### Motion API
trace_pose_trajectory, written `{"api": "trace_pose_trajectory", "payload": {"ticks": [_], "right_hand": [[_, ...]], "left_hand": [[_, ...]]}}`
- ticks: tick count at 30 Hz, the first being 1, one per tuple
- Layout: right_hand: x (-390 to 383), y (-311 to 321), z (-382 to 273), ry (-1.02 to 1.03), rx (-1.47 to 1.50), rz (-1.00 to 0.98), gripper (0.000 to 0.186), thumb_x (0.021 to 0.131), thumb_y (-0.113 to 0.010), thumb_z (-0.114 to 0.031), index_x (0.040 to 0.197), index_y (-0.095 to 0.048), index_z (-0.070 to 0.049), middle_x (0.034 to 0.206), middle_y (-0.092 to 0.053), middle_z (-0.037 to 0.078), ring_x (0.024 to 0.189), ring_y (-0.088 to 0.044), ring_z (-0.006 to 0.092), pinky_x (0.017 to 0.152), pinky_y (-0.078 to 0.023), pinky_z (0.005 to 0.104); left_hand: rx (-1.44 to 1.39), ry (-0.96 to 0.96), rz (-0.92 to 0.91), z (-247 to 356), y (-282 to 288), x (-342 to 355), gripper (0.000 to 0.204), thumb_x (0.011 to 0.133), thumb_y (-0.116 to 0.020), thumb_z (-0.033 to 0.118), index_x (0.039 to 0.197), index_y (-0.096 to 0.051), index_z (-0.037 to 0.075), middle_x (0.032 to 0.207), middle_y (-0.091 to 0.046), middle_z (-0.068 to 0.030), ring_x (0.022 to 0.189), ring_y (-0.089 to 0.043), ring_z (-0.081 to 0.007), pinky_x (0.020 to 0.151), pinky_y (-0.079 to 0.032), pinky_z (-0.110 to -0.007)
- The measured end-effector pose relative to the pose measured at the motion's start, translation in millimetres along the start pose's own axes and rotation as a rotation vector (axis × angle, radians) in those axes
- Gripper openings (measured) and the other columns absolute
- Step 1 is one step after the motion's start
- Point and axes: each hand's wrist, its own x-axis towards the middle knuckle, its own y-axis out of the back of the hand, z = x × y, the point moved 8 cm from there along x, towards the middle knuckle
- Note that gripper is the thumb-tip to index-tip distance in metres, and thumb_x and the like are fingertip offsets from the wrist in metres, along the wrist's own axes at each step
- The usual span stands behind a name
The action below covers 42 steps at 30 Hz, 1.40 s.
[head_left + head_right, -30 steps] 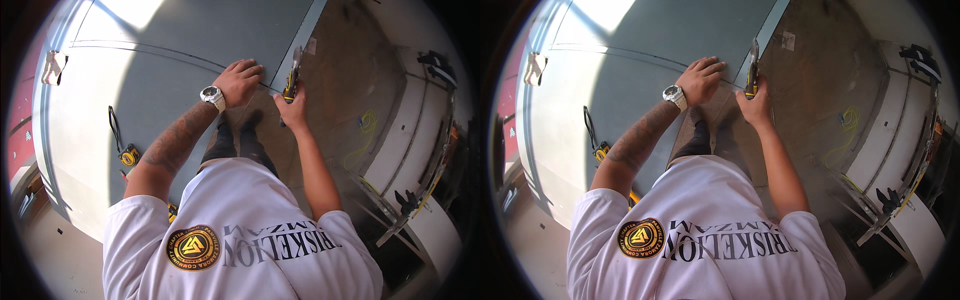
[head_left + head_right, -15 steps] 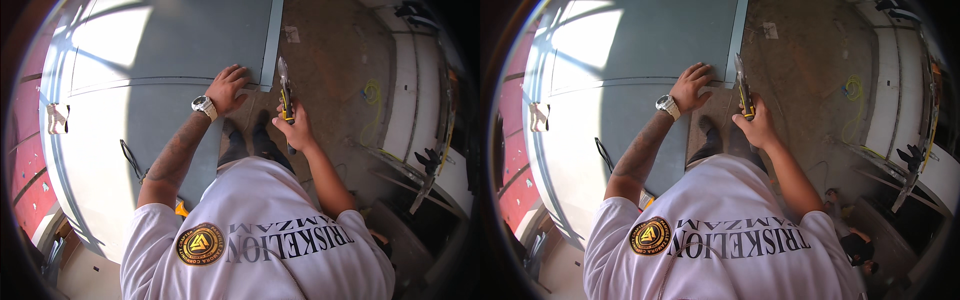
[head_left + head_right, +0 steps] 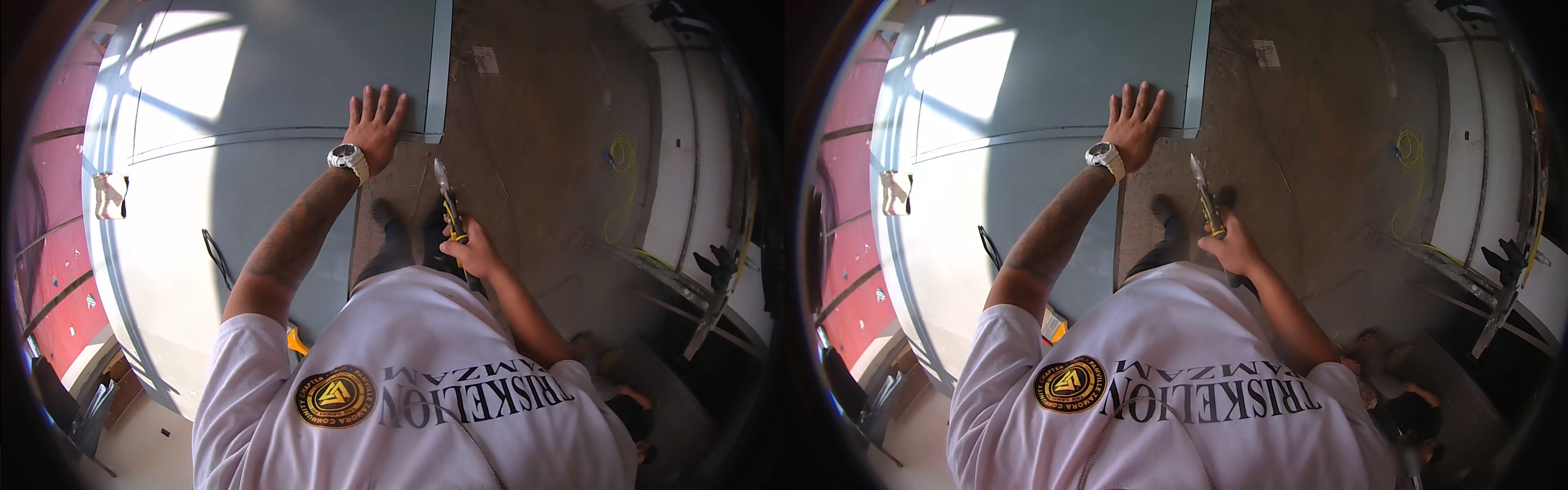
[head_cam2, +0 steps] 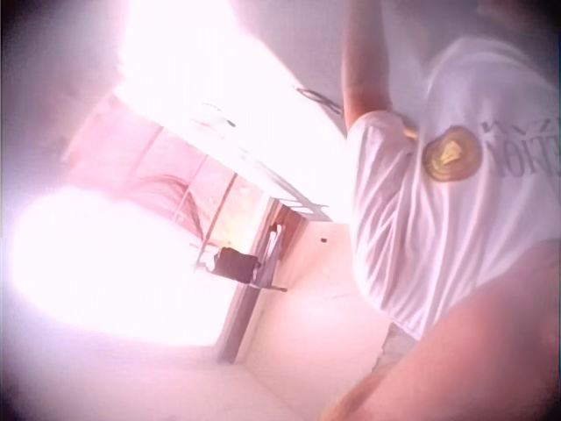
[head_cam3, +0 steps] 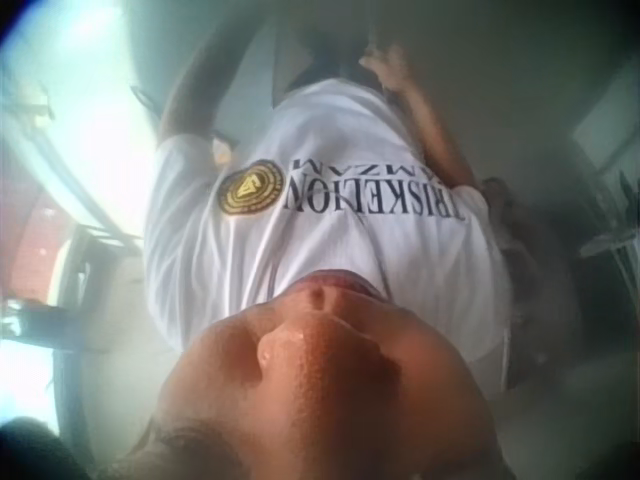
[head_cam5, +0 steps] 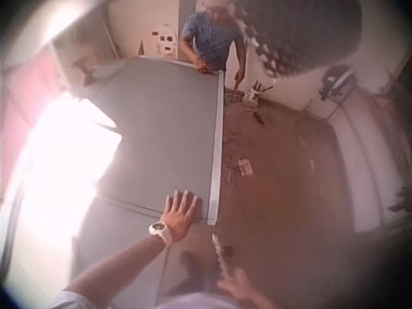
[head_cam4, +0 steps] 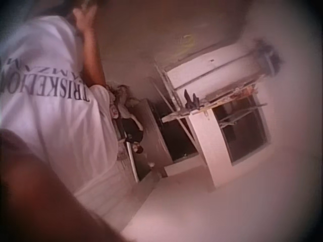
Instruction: The person uses tin snips to cut along the edges of a large gray metal sheet. They hold the sheet steady with one hand while cutting with the other, removing small strips of material. Another person is visible in the background working nearby.
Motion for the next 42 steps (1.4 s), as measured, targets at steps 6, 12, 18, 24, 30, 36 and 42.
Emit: {"api": "trace_pose_trajectory", "payload": {"ticks": [6, 12, 18, 24, 30, 36, 42], "right_hand": [[44, -42, 12, -0.090, 0.335, -0.009, 0.044, 0.089, -0.078, -0.012, 0.128, -0.060, -0.003, 0.105, -0.069, 0.006, 0.094, -0.068, 0.0153, 0.088, -0.055, 0.0335], [79, -56, -27, -0.113, 0.601, 0.061, 0.024, 0.087, -0.078, -0.018, 0.103, -0.064, -0.007, 0.086, -0.067, 0.006, 0.080, -0.067, 0.0179, 0.076, -0.053, 0.0354], [86, -73, -52, -0.190, 0.802, 0.100, 0.017, 0.092, -0.074, -0.016, 0.105, -0.067, -0.010, 0.093, -0.068, 0.005, 0.083, -0.070, 0.0200, 0.079, -0.053, 0.0359], [103, -90, -64, -0.152, 0.936, 0.100, 0.009, 0.092, -0.072, -0.018, 0.098, -0.068, -0.011, 0.093, -0.066, 0.003, 0.086, -0.067, 0.0194, 0.079, -0.051, 0.0359], [103, -96, -77, -0.154, 1.017, 0.143, 0.009, 0.093, -0.072, -0.018, 0.095, -0.068, -0.011, 0.093, -0.064, 0.003, 0.089, -0.064, 0.0178, 0.082, -0.049, 0.0339], [119, -108, -74, -0.124, 1.038, 0.159, 0.011, 0.094, -0.072, -0.020, 0.096, -0.068, -0.011, 0.094, -0.065, 0.004, 0.088, -0.065, 0.0187, 0.081, -0.050, 0.0336], [97, -88, -66, -0.200, 0.905, 0.163, 0.017, 0.092, -0.072, -0.023, 0.095, -0.072, -0.005, 0.092, -0.066, 0.007, 0.085, -0.064, 0.0194, 0.076, -0.050, 0.0365]], "left_hand": [[-0.019, 0.036, 0.061, 7, -14, 38, 0.077, 0.105, -0.049, 0.014, 0.176, -0.018, 0.011, 0.180, -0.016, -0.0276, 0.166, -0.011, -0.0548, 0.133, -0.011, -0.071], [-0.237, -0.013, 0.059, 0, -3, 40, 0.081, 0.100, -0.060, 0.011, 0.173, -0.027, 0.010, 0.179, -0.021, -0.0284, 0.167, -0.015, -0.0492, 0.136, -0.015, -0.061], [-0.681, 0.028, 0.177, -12, 47, -38, 0.053, 0.098, -0.069, 0.012, 0.149, -0.061, 0.003, 0.154, -0.058, -0.0272, 0.144, -0.056, -0.0446, 0.119, -0.048, -0.051], [-0.961, 0.194, -0.008, 1, 47, -106, 0.045, 0.107, -0.066, 0.031, 0.140, -0.066, -0.001, 0.132, -0.070, -0.0254, 0.121, -0.068, -0.0430, 0.105, -0.054, -0.046], [-1.471, 0.257, -0.132, 9, 25, -123, 0.062, 0.111, -0.061, 0.044, 0.148, -0.058, -0.005, 0.131, -0.070, -0.0203, 0.122, -0.066, -0.0273, 0.105, -0.051, -0.039], [-1.536, 0.194, -0.244, 10, 22, -116, 0.072, 0.107, -0.068, 0.051, 0.150, -0.055, -0.005, 0.131, -0.069, -0.0180, 0.121, -0.064, -0.0222, 0.104, -0.051, -0.037], [-1.555, 0.240, -0.513, 19, 26, -121, 0.084, 0.106, -0.065, 0.059, 0.161, -0.043, -0.001, 0.150, -0.059, -0.0214, 0.142, -0.055, -0.0295, 0.119, -0.044, -0.046]]}}
